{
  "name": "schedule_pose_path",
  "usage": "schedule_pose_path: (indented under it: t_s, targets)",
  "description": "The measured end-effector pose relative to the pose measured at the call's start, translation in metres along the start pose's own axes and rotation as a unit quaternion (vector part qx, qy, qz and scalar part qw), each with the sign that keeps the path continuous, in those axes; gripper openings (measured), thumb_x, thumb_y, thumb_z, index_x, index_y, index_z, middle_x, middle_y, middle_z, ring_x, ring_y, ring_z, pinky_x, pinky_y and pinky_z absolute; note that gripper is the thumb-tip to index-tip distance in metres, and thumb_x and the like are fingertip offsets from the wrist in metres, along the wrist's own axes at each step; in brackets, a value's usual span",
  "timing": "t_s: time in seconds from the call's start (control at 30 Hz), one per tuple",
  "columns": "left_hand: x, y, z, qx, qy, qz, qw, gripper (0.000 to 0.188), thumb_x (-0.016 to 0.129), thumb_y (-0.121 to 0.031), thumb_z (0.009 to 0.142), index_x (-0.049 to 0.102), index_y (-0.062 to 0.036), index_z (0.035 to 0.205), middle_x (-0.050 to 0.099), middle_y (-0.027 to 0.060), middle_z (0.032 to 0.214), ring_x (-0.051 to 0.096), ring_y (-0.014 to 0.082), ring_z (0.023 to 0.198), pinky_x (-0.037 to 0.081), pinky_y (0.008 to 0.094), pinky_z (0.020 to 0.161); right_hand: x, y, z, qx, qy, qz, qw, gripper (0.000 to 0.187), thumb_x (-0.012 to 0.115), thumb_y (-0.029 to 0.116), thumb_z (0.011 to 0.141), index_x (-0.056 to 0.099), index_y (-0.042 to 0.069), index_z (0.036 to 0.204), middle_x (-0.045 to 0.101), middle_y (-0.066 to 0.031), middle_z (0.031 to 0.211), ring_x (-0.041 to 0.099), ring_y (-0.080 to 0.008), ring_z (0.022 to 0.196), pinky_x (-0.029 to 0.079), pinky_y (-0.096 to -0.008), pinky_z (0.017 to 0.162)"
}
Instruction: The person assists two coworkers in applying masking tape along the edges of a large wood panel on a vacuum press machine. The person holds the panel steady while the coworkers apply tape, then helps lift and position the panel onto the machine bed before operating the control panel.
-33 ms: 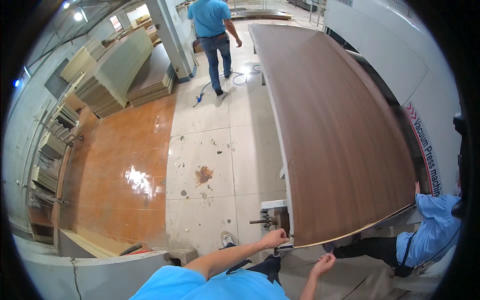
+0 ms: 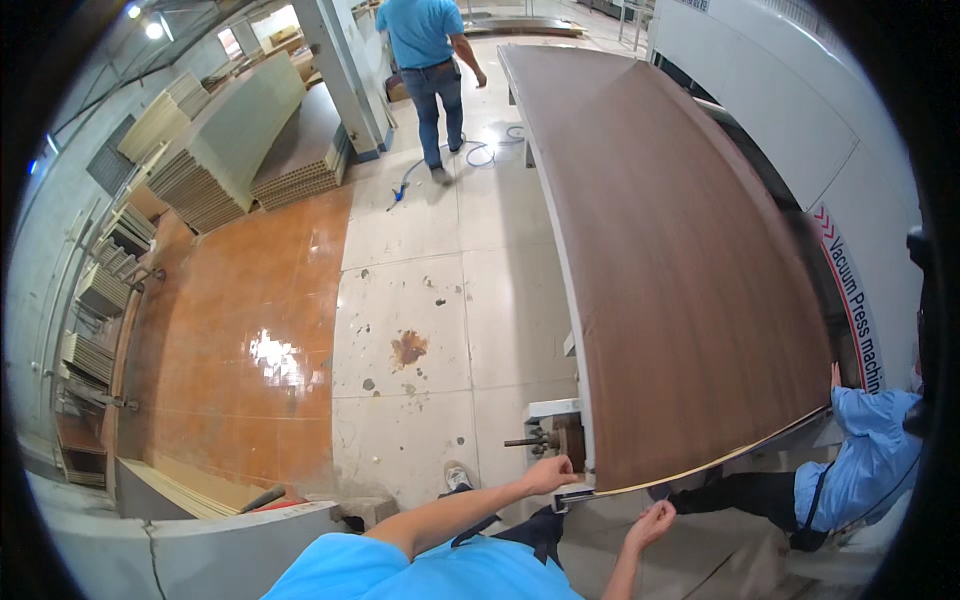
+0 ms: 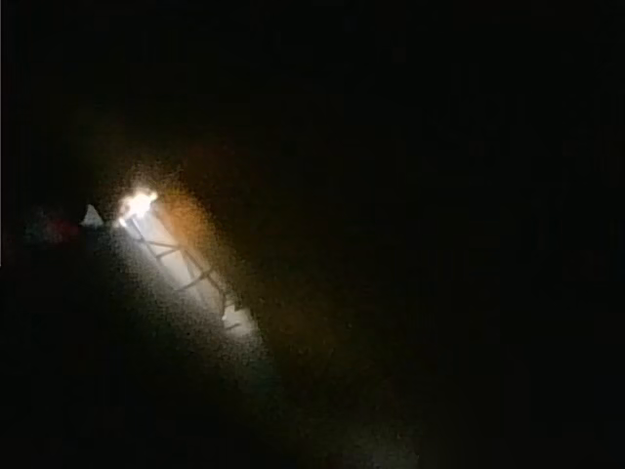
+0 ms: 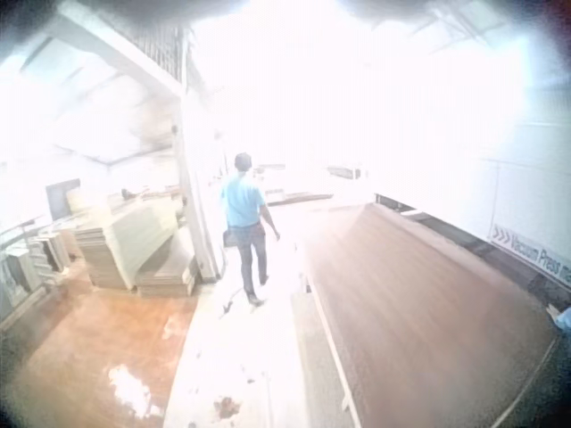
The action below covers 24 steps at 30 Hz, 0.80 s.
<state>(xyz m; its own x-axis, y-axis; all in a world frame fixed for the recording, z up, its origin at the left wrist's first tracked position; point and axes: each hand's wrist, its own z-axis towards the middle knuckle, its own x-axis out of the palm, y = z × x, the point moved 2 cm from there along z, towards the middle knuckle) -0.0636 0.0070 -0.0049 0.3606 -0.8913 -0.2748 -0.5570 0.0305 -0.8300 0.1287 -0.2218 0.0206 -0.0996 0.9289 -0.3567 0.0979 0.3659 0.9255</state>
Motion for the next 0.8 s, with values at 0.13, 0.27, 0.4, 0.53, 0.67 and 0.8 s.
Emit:
schedule_pose_path:
  t_s: [0.13, 0.27, 0.4, 0.53, 0.67, 0.8]
  targets:
    - [-0.087, 0.113, -0.054, -0.042, -0.049, -0.027, 0.998, 0.030, 0.069, -0.032, 0.095, 0.072, -0.0020, 0.097, 0.070, 0.0078, 0.082, 0.063, 0.0168, 0.074, 0.051, 0.0369, 0.065, 0.065, 0.052, -0.047, -0.180, 0.093, -0.118, 0.972, 0.015, 0.059, 0.012, 0.097, 0.062, 0.001, 0.106, 0.061, -0.0097, 0.097, 0.059, -0.0198, 0.087, 0.050, -0.0349, 0.080]
    - [-0.192, 0.251, -0.166, -0.204, -0.218, -0.225, 0.927, 0.031, 0.069, -0.027, 0.090, 0.070, 0.0033, 0.091, 0.069, 0.0066, 0.076, 0.065, 0.0173, 0.072, 0.053, 0.0324, 0.070, 0.120, 0.078, -0.068, -0.177, 0.138, -0.338, 0.914, 0.052, 0.065, 0.016, 0.089, 0.050, -0.003, 0.135, 0.049, -0.0253, 0.142, 0.043, -0.0419, 0.135, 0.036, -0.0496, 0.114]
    - [-0.259, 0.359, -0.258, -0.383, -0.201, -0.091, 0.897, 0.022, 0.067, -0.022, 0.092, 0.070, -0.0006, 0.089, 0.068, 0.0097, 0.073, 0.063, 0.0173, 0.063, 0.050, 0.0304, 0.055, 0.148, 0.084, -0.077, -0.173, 0.167, -0.443, 0.864, 0.070, 0.068, 0.019, 0.086, 0.039, -0.002, 0.146, 0.035, -0.0305, 0.154, 0.035, -0.0459, 0.142, 0.032, -0.0533, 0.116]
    - [-0.274, 0.407, -0.276, -0.436, -0.177, -0.160, 0.868, 0.024, 0.067, -0.025, 0.092, 0.070, -0.0012, 0.088, 0.068, 0.0095, 0.073, 0.063, 0.0170, 0.062, 0.050, 0.0311, 0.055, 0.168, 0.075, -0.085, -0.126, 0.172, -0.524, 0.825, 0.086, 0.068, 0.022, 0.082, 0.026, -0.007, 0.151, 0.024, -0.0346, 0.159, 0.027, -0.0463, 0.148, 0.025, -0.0536, 0.121]
    - [-0.278, 0.415, -0.236, -0.380, -0.113, -0.206, 0.895, 0.026, 0.068, -0.027, 0.092, 0.071, -0.0017, 0.088, 0.069, 0.0093, 0.073, 0.063, 0.0167, 0.062, 0.050, 0.0318, 0.055, 0.200, 0.086, -0.090, -0.053, 0.156, -0.573, 0.803, 0.096, 0.067, 0.021, 0.080, 0.016, -0.012, 0.155, 0.013, -0.0355, 0.163, 0.013, -0.0472, 0.153, 0.015, -0.0513, 0.125]
    - [-0.302, 0.390, -0.150, -0.327, -0.106, -0.192, 0.919, 0.032, 0.070, -0.033, 0.093, 0.073, -0.0008, 0.096, 0.072, 0.0086, 0.083, 0.066, 0.0158, 0.071, 0.053, 0.0308, 0.063, 0.274, 0.119, -0.099, -0.094, 0.180, -0.508, 0.837, 0.081, 0.065, 0.020, 0.089, 0.027, -0.009, 0.154, 0.016, -0.0290, 0.165, 0.014, -0.0421, 0.154, 0.016, -0.0505, 0.126]
